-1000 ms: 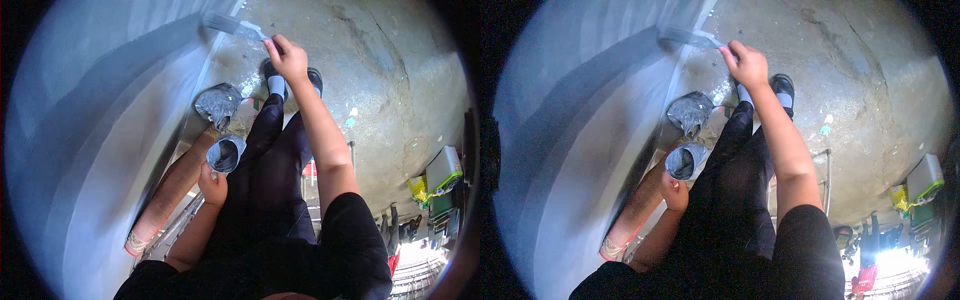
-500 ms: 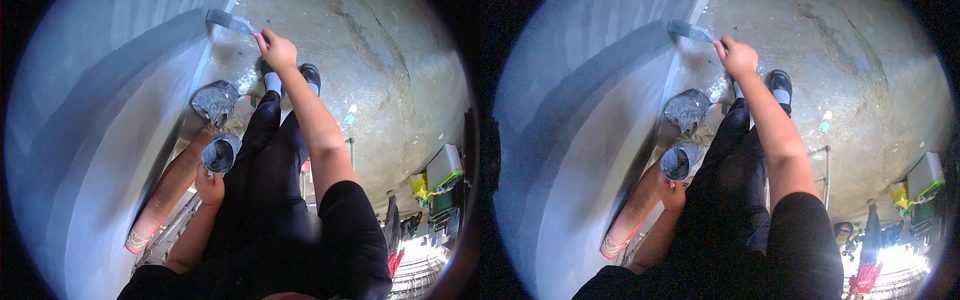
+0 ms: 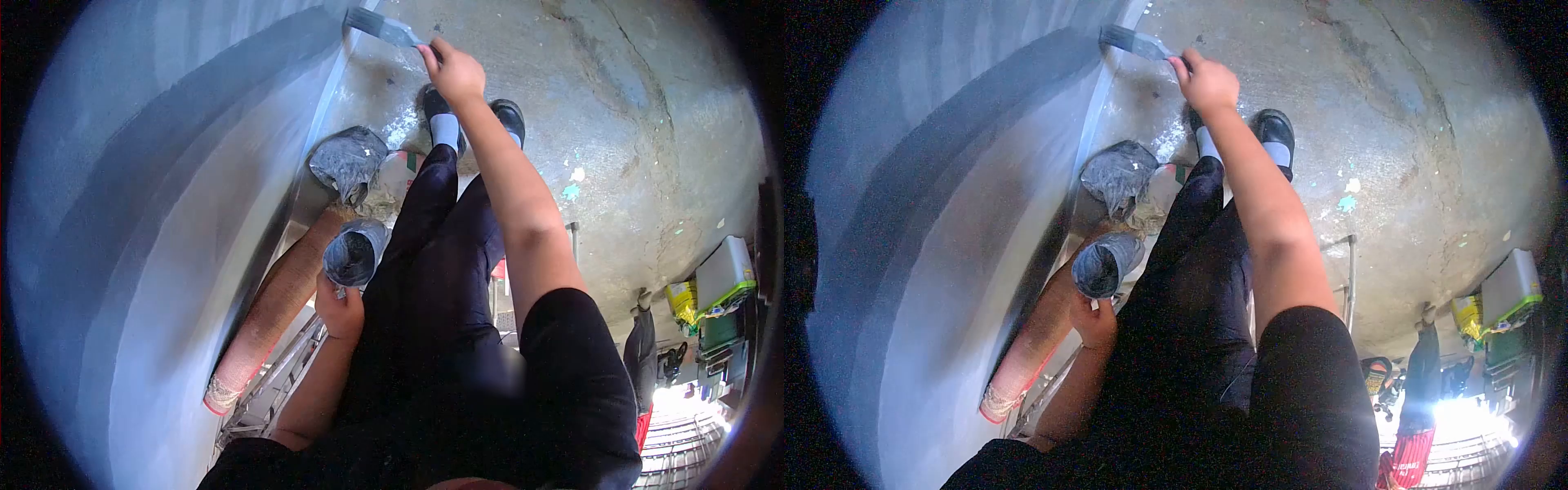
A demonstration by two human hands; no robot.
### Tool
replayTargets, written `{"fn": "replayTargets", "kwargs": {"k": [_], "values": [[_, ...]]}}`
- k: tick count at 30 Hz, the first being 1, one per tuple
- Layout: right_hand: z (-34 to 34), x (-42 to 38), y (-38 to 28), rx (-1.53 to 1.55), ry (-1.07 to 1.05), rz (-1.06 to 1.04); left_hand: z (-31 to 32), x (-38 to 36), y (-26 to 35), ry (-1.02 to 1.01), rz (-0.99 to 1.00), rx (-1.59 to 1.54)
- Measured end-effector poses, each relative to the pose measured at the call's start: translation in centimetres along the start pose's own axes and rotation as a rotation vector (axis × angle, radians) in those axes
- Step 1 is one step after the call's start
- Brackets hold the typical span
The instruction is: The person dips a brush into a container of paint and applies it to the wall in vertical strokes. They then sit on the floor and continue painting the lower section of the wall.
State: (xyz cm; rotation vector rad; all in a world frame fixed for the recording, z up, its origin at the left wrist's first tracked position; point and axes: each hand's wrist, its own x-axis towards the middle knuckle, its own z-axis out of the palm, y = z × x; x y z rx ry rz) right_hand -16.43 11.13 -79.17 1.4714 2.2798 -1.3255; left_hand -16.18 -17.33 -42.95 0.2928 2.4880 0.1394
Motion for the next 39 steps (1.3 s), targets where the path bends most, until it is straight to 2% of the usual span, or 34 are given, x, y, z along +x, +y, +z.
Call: {"fn": "replayTargets", "kwargs": {"k": [1, 3, 4, 6, 9, 11, 13, 14, 18, 20, 21, 23, 25, 27, 30, 31, 33, 36, 39], "values": [[-0.2, -0.3, 0.5, -0.002, 0.001, -0.002, 0.1, 0.0, -0.1, 0.001, 0.000, -0.003], [-0.8, -1.0, 0.8, 0.135, 0.072, -0.173, 0.2, 0.0, -0.4, 0.045, 0.033, -0.005], [-1.0, -1.0, 0.3, 0.132, 0.069, -0.173, 0.3, 0.0, -0.3, 0.044, 0.029, -0.008], [-1.1, -0.7, -1.4, 0.310, 0.119, -0.247, 0.5, 0.1, -0.1, 0.033, 0.027, -0.009], [-0.5, 0.7, -3.5, 0.225, 0.024, -0.123, 0.6, 0.3, 0.0, 0.027, 0.022, -0.044], [1.5, 2.0, -2.6, 0.173, 0.022, -0.089, 0.0, 0.2, -0.1, 0.013, 0.021, 0.003], [2.1, 2.6, -1.6, -0.020, -0.079, 0.104, -0.3, 0.3, 0.3, 0.001, 0.018, 0.049], [2.2, 2.5, -0.8, -0.079, -0.103, 0.125, -0.5, 0.3, 0.5, 0.011, 0.004, 0.026], [0.3, 0.0, 1.3, -0.053, -0.091, 0.028, -0.4, 0.4, -0.3, 0.036, 0.025, -0.010], [0.0, -0.8, 1.5, 0.088, -0.005, -0.121, -0.2, 0.5, 0.0, 0.045, 0.037, -0.019], [0.1, -0.7, 1.2, 0.086, -0.008, -0.121, -0.3, 0.5, 0.4, 0.051, 0.049, -0.021], [1.0, 0.1, 0.0, 0.209, 0.116, -0.185, -0.5, 0.5, 0.5, 0.017, 0.025, 0.017], [1.8, 1.3, -0.9, 0.148, 0.077, -0.158, -0.5, 0.5, 0.3, -0.014, 0.004, 0.062], [3.0, 2.8, -1.2, -0.054, -0.033, 0.030, -0.5, 0.7, 0.3, 0.017, 0.029, 0.050], [4.2, 3.4, -0.2, -0.131, -0.043, 0.148, -1.0, 0.9, 0.7, 0.032, 0.043, 0.066], [4.3, 2.9, 0.4, -0.130, -0.046, 0.149, -1.1, 0.8, 0.5, 0.031, 0.040, 0.067], [3.7, 1.8, 1.7, -0.082, -0.025, 0.130, -1.2, 0.8, 0.0, 0.002, -0.093, 0.037], [2.1, 0.3, 2.9, 0.051, -0.058, 0.014, -1.0, 0.8, -0.2, 0.069, -0.031, -0.007], [2.1, 0.9, 2.0, 0.216, 0.003, -0.076, -0.6, 0.6, -1.3, 0.034, 0.006, -0.002]]}}
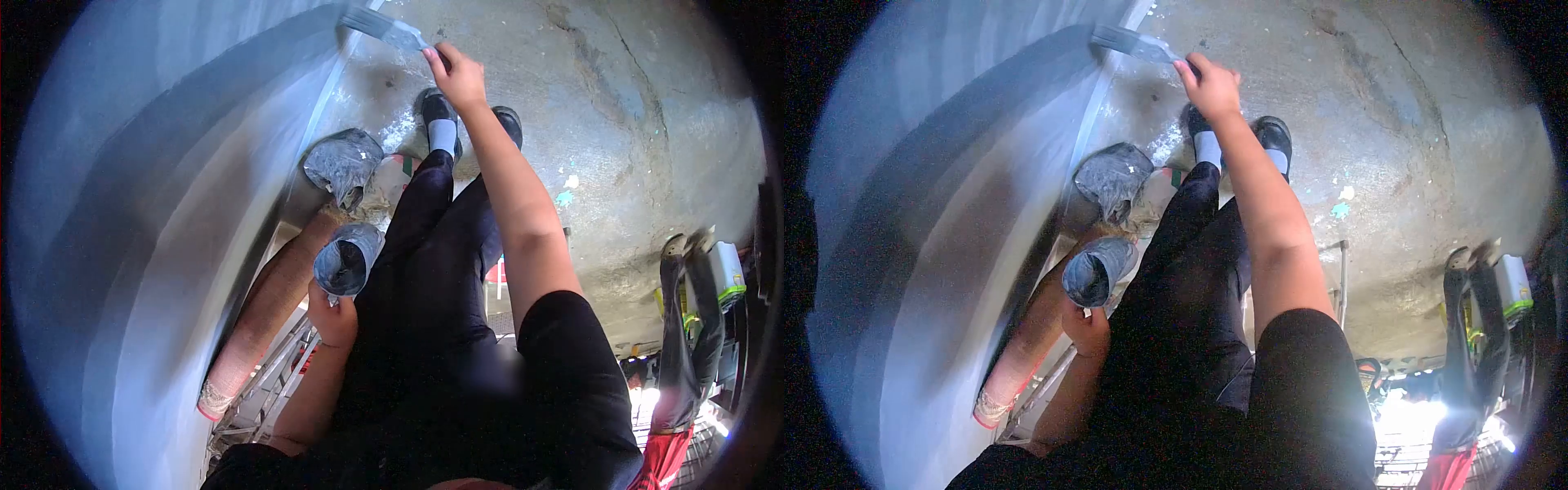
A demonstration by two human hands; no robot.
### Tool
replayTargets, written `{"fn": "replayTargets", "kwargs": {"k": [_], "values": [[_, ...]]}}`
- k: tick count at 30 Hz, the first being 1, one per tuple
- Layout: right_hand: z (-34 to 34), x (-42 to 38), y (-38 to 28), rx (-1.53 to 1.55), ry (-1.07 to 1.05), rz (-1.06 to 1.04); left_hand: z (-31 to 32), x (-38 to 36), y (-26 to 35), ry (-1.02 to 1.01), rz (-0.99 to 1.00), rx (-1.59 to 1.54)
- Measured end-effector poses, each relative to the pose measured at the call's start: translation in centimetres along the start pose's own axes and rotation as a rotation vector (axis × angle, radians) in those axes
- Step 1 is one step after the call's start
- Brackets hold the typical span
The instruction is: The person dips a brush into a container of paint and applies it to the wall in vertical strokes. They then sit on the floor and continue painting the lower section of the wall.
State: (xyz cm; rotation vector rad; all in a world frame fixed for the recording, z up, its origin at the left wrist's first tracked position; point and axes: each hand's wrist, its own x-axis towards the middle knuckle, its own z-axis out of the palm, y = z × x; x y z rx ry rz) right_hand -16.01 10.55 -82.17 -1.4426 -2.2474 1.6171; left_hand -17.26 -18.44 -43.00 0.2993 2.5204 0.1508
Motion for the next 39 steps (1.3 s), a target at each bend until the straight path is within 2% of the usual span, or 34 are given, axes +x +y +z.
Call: {"fn": "replayTargets", "kwargs": {"k": [4, 6, 10, 11, 13, 15, 16, 18, 20, 23, 27, 30, 32, 34, 35, 36, 37, 38, 39], "values": [[1.6, 2.9, -1.8, -0.093, -0.032, 0.056, 0.3, 0.0, 0.4, 0.003, 0.003, -0.037], [2.9, 4.4, -1.9, -0.268, -0.069, 0.216, -0.1, 0.2, 1.0, -0.017, -0.061, -0.008], [2.8, 3.5, -0.5, -0.346, -0.097, 0.350, -0.6, 0.0, 0.5, 0.006, -0.090, 0.059], [3.0, 2.5, 0.3, -0.322, -0.003, 0.300, -0.7, 0.1, 0.4, 0.007, -0.045, 0.077], [1.6, 1.1, 0.8, -0.253, -0.015, 0.247, -0.4, 0.2, 0.2, 0.016, 0.001, 0.082], [0.5, 0.0, 0.6, -0.111, -0.023, 0.130, 0.2, 0.0, 0.2, 0.065, -0.031, -0.066], [0.4, 0.3, 0.3, -0.115, -0.026, 0.125, 0.4, 0.0, 0.0, 0.067, -0.035, -0.071], [0.8, 0.8, -0.3, -0.117, -0.014, -0.017, 0.7, -0.2, -0.3, 0.068, 0.006, -0.071], [1.7, 2.3, -0.8, -0.220, -0.030, -0.003, 0.8, -0.2, -0.1, 0.064, -0.002, -0.079], [3.0, 3.9, -1.2, -0.363, -0.061, 0.176, 0.3, -0.1, 0.5, 0.061, -0.040, -0.081], [2.0, 2.3, -0.7, -0.451, -0.132, 0.315, 0.0, -0.2, 0.3, 0.091, -0.065, -0.057], [-1.2, -1.9, 0.6, -0.396, -0.142, 0.387, 0.2, -0.8, 0.5, 0.153, -0.089, -0.267], [-4.2, -5.7, 2.5, -0.285, -0.127, 0.339, 0.2, -0.8, 0.7, 0.203, -0.034, -0.287], [-10.1, -9.5, 1.7, -0.283, -0.204, 0.364, -0.6, -0.9, 1.3, 0.155, -0.003, -0.433], [-12.6, -11.6, 2.3, -0.204, -0.158, 0.331, -1.9, -1.0, 2.8, 0.159, 0.021, -0.419], [-16.2, -13.6, 1.1, -0.255, -0.118, 0.303, -2.8, -1.1, 2.8, 0.191, 0.048, -0.334], [-19.5, -14.7, 1.7, -0.327, -0.253, 0.396, -3.6, -1.4, 2.7, 0.225, 0.036, -0.390], [-23.2, -16.3, 0.7, -0.288, -0.251, 0.453, -4.3, -1.7, 2.4, 0.259, 0.027, -0.450], [-26.7, -18.1, 0.1, -0.299, -0.164, 0.418, -5.2, -2.0, 1.5, 0.289, 0.058, -0.427]]}}
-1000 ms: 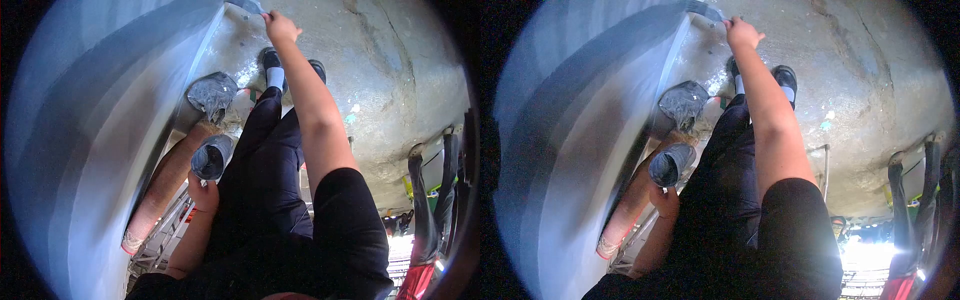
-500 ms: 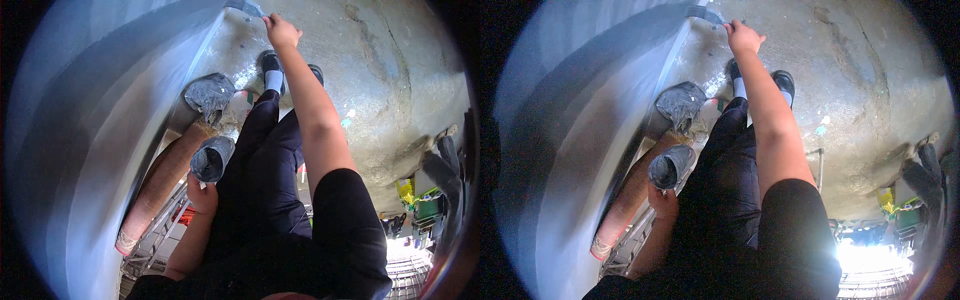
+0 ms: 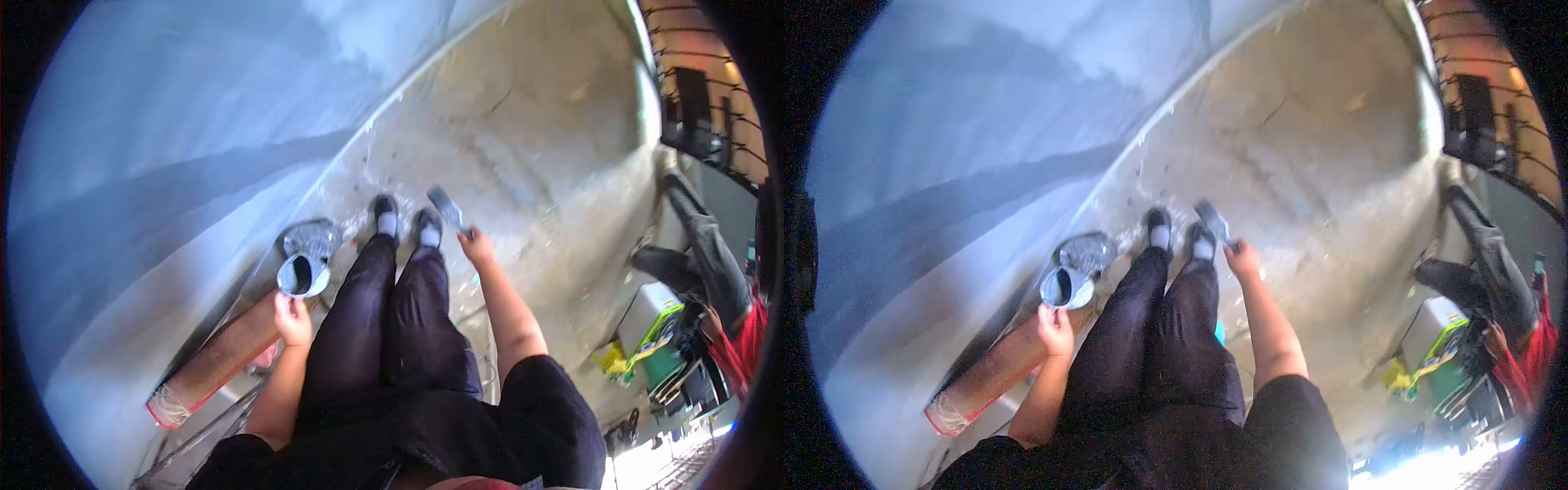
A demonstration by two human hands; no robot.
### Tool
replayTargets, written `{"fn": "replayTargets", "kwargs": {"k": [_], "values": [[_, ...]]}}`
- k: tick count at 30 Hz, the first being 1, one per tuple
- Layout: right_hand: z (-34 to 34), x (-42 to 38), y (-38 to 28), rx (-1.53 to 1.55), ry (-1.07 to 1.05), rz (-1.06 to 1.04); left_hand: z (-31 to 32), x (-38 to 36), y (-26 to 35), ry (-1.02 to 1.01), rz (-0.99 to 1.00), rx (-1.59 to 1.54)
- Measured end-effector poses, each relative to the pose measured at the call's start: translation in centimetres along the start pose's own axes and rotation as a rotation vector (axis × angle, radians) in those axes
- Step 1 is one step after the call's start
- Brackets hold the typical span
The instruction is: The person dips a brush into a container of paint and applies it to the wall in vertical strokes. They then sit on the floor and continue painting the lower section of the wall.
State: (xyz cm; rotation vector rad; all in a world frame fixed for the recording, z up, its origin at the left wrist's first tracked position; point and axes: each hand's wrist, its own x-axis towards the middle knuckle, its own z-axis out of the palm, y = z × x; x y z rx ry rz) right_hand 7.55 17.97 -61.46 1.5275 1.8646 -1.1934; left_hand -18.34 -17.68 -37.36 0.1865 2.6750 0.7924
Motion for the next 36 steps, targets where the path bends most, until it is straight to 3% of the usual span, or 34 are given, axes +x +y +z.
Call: {"fn": "replayTargets", "kwargs": {"k": [3, 9, 11, 13, 15, 16, 17, 19, 23, 30, 32, 33, 35, 36], "values": [[-8.9, -5.3, 3.0, -0.108, 0.092, 0.087, -4.3, -0.9, 0.4, 0.084, 0.054, 0.061], [-20.7, -12.6, 6.1, 0.046, 0.307, 0.195, -10.5, -4.3, -1.0, 0.309, 0.092, 0.264], [-22.7, -13.6, 6.4, 0.232, 0.261, 0.277, -11.2, -5.3, -2.4, 0.364, 0.042, 0.305], [-24.1, -15.3, 5.0, 0.269, 0.327, 0.218, -11.6, -5.8, -3.3, 0.372, -0.150, 0.285], [-24.9, -19.4, 2.0, 0.235, 0.454, 0.123, -11.3, -6.4, -5.3, 0.453, -0.085, 0.248], [-25.2, -20.2, 0.7, 0.305, 0.412, 0.135, -11.4, -7.0, -4.9, 0.450, -0.135, 0.271], [-22.8, -17.4, 2.3, 0.274, 0.564, 0.039, -11.4, -7.1, -4.2, 0.443, -0.181, 0.289], [-24.0, -23.0, -3.3, 0.228, 0.546, -0.015, -11.7, -7.7, -2.7, 0.435, -0.210, 0.270], [-23.7, -26.3, -8.9, 0.242, 0.479, -0.297, -12.2, -7.7, -1.1, 0.350, -0.303, 0.336], [-26.1, -32.3, -22.8, 0.289, 0.366, -0.684, -13.4, -7.8, -2.6, 0.401, -0.280, 0.245], [-27.0, -35.2, -27.2, 0.295, 0.421, -0.813, -14.2, -7.9, -3.3, 0.369, -0.310, 0.222], [-27.8, -37.6, -29.7, 0.278, 0.414, -0.826, -13.1, -7.2, -6.0, 0.373, -0.327, 0.208], [-29.0, -42.9, -34.2, 0.378, 0.473, -0.863, -10.3, -5.5, -12.1, 0.601, -0.245, 0.179], [-29.5, -44.7, -35.8, 0.373, 0.469, -0.866, -12.6, -6.8, -11.5, 0.602, -0.252, 0.178]]}}
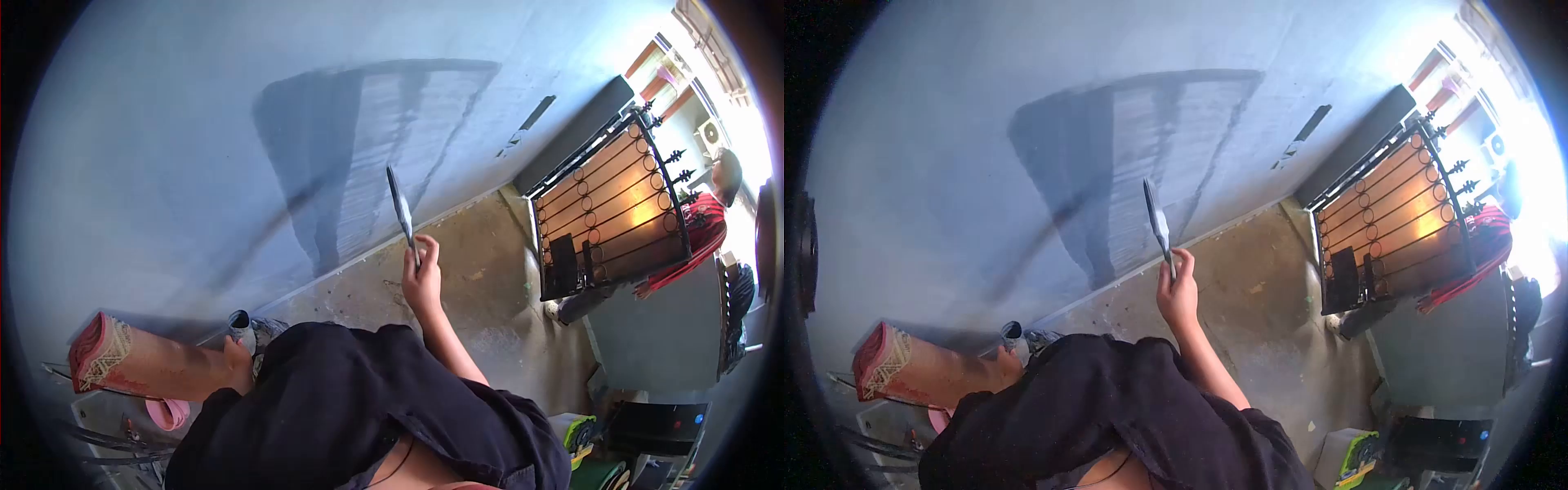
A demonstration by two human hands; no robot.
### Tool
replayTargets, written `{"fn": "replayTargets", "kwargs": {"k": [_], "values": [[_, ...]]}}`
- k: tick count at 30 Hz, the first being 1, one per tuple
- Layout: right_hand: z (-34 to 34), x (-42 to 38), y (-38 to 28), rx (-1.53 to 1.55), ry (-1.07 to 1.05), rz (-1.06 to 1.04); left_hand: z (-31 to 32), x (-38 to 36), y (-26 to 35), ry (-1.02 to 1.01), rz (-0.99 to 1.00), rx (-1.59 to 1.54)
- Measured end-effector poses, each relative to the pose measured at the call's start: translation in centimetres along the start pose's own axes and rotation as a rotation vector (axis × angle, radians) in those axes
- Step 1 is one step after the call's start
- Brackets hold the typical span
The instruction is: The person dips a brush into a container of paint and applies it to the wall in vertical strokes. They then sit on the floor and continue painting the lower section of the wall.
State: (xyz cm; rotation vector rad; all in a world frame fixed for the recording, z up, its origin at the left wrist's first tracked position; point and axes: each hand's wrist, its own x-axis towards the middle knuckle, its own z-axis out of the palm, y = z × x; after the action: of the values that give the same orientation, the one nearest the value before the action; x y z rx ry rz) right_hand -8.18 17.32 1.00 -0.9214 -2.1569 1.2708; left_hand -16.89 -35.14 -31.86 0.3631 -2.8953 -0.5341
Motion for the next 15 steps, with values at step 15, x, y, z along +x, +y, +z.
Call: {"fn": "replayTargets", "kwargs": {"k": [15], "values": [[4.4, 8.2, -8.3, -0.142, 0.357, -0.711, 0.9, 0.6, -1.1, -0.101, -0.007, -0.126]]}}
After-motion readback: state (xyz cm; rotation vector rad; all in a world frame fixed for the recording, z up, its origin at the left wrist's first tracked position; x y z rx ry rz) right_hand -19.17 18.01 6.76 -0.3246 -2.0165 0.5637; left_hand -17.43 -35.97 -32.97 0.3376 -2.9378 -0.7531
